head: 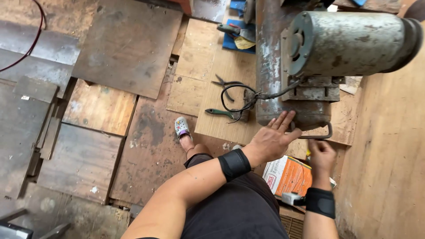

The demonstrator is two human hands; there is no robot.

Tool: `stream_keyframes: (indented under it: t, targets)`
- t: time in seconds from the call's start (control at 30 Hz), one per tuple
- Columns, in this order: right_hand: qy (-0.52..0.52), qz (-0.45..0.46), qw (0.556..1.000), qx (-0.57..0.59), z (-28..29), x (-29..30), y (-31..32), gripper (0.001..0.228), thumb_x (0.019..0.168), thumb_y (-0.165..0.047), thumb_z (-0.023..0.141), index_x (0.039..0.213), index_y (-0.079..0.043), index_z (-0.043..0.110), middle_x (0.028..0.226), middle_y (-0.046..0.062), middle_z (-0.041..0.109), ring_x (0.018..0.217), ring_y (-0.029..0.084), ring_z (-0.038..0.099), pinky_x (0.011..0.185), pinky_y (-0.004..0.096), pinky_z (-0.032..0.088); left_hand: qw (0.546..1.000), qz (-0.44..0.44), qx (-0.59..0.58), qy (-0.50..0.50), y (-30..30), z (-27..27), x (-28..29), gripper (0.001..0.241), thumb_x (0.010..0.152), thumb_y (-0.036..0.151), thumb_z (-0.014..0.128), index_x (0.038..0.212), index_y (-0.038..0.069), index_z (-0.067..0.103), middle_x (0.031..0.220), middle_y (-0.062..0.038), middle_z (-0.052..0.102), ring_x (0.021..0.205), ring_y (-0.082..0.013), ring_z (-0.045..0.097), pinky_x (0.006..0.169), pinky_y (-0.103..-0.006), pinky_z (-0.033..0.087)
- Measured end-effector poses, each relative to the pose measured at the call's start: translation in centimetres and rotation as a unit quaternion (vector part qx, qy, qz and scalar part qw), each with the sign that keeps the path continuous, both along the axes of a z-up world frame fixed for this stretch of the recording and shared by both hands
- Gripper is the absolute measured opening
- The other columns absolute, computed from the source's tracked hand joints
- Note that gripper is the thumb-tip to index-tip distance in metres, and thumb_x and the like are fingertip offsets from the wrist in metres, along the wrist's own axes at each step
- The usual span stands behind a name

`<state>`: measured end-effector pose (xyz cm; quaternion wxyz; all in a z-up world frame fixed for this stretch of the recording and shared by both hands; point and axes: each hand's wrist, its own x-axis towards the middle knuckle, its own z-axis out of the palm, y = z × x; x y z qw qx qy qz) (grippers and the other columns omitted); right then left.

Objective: The person stands at a workbench and uses a putty knife to scrape rust and flaking paint off the tank of an old air compressor, working around the tank surface. At the end they set the scraper down and pick up a hammer from the bench.

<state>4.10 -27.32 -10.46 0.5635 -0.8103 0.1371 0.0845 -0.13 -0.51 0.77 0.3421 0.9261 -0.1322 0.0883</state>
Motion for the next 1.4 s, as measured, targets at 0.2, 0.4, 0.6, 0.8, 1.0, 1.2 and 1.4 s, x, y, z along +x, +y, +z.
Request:
stream_keyframes:
  t: [0.2,0.4,0.6,0.8,1.0,1.2,1.4]
  targets:
    - [-0.038,0.276,0.953,-0.121,-4.5,-5.8,6.2,0.04,0.095,-0.021,0.069,0.123,0.007,0.062,0.117,0.02,0.065,0.11,0.028,0.063,0.09,0.04,0.049,1.0,-0.001,0.01,0.017,-0.1,0.2,0.0,0.044,0.087,0.011,0.058,0.131,0.018,0.06,0.166,-0.03,0.027,0.153,-0.0453,0.036,0.118,-0.0566,0.043]
    - [-0.15,0.373,0.889,-0.219,2.2,-6.3,18.9,0.047,0.096,-0.029,0.066,0.131,0.002,0.056,0.136,0.019,0.057,0.126,0.03,0.053,0.108,0.04,0.042,0.999,-0.019,0.024,0.028,-0.1,-1.5,0.0,0.039,0.1,0.016,0.051,0.137,0.025,0.057,0.171,-0.025,0.025,0.158,-0.0421,0.034,0.123,-0.0537,0.042]
    - [-0.16,0.387,0.872,-0.253,-4.0,-3.5,25.2,0.033,0.096,-0.026,0.067,0.128,-0.019,0.07,0.133,0.006,0.066,0.131,0.03,0.056,0.115,0.041,0.042,0.997,-0.071,-0.025,-0.007,1.1,-3.0,0.2,0.045,0.103,0.016,0.048,0.146,0.028,0.05,0.175,-0.021,0.028,0.158,-0.0371,0.035,0.121,-0.042,0.046]
    - [-0.198,0.408,0.799,-0.395,-6.2,-3.6,27.8,0.059,0.088,-0.027,0.07,0.143,-0.015,0.055,0.158,0.017,0.04,0.145,0.044,0.035,0.109,0.055,0.029,0.992,-0.104,-0.046,-0.062,1.1,-5.3,1.1,0.056,0.099,0.014,0.043,0.153,0.027,0.041,0.17,-0.026,0.027,0.153,-0.0409,0.037,0.122,-0.043,0.047]
    - [-0.062,0.343,0.911,-0.22,-3.1,-6.9,26.0,0.057,0.099,-0.027,0.064,0.151,-0.01,0.05,0.162,0.025,0.041,0.144,0.041,0.044,0.116,0.045,0.037,0.975,-0.196,0.106,-0.015,3.1,-3.0,2.3,0.055,0.102,0.019,0.045,0.156,0.028,0.036,0.168,-0.03,0.026,0.155,-0.0451,0.035,0.122,-0.0401,0.043]
    - [-0.045,0.15,0.954,-0.255,2.2,-11.4,18.1,0.034,0.093,-0.019,0.071,0.123,-0.004,0.068,0.115,0.022,0.07,0.111,0.034,0.067,0.09,0.04,0.053,0.98,-0.172,0.051,-0.08,4.1,-4.9,1.6,0.076,0.08,0.018,0.061,0.152,0.026,0.04,0.162,-0.033,0.028,0.152,-0.0447,0.034,0.122,-0.0455,0.046]
    - [-0.218,-0.012,0.908,-0.358,18.6,-10.7,19.6,0.013,0.091,-0.014,0.078,0.094,-0.001,0.077,0.091,0.018,0.072,0.081,0.03,0.07,0.074,0.04,0.054,0.976,-0.208,0.047,0.048,6.3,-0.9,0.8,0.069,0.084,0.012,0.061,0.151,0.019,0.046,0.163,-0.035,0.025,0.152,-0.0471,0.032,0.105,-0.0445,0.051]
